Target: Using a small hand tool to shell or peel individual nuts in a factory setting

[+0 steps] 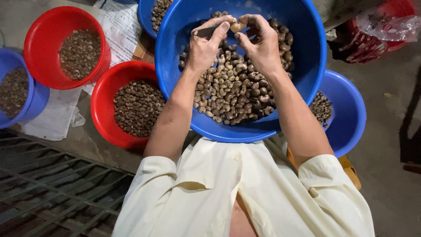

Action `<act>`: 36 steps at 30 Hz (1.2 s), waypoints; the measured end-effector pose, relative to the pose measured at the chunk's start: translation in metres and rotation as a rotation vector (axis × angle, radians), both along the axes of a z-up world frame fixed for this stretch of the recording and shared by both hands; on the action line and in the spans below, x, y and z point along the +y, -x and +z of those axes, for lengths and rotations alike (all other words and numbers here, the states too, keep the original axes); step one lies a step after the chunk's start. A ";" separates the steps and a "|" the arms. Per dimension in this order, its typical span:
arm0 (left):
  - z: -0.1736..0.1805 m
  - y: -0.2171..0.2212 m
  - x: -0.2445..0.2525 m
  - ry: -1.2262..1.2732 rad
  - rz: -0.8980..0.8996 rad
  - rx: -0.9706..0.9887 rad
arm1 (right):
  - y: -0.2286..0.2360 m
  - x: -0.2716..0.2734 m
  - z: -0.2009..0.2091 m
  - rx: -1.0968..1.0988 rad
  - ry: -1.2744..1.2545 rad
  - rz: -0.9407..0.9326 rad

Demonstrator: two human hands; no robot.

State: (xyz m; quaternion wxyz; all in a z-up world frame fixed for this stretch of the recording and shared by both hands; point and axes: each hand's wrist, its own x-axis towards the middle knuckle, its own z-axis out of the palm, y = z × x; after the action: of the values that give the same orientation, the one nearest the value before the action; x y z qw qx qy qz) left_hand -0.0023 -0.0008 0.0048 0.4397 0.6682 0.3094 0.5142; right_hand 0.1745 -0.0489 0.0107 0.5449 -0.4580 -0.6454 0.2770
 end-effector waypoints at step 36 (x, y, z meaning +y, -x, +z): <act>0.005 0.002 -0.002 -0.110 -0.109 -0.034 | -0.002 0.000 0.003 0.340 0.374 0.203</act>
State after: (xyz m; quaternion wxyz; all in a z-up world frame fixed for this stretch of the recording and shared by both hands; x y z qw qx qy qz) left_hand -0.0040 -0.0026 0.0097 0.4349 0.6985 0.2364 0.5169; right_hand 0.1767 -0.0491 0.0133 0.5208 -0.4307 -0.5248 0.5175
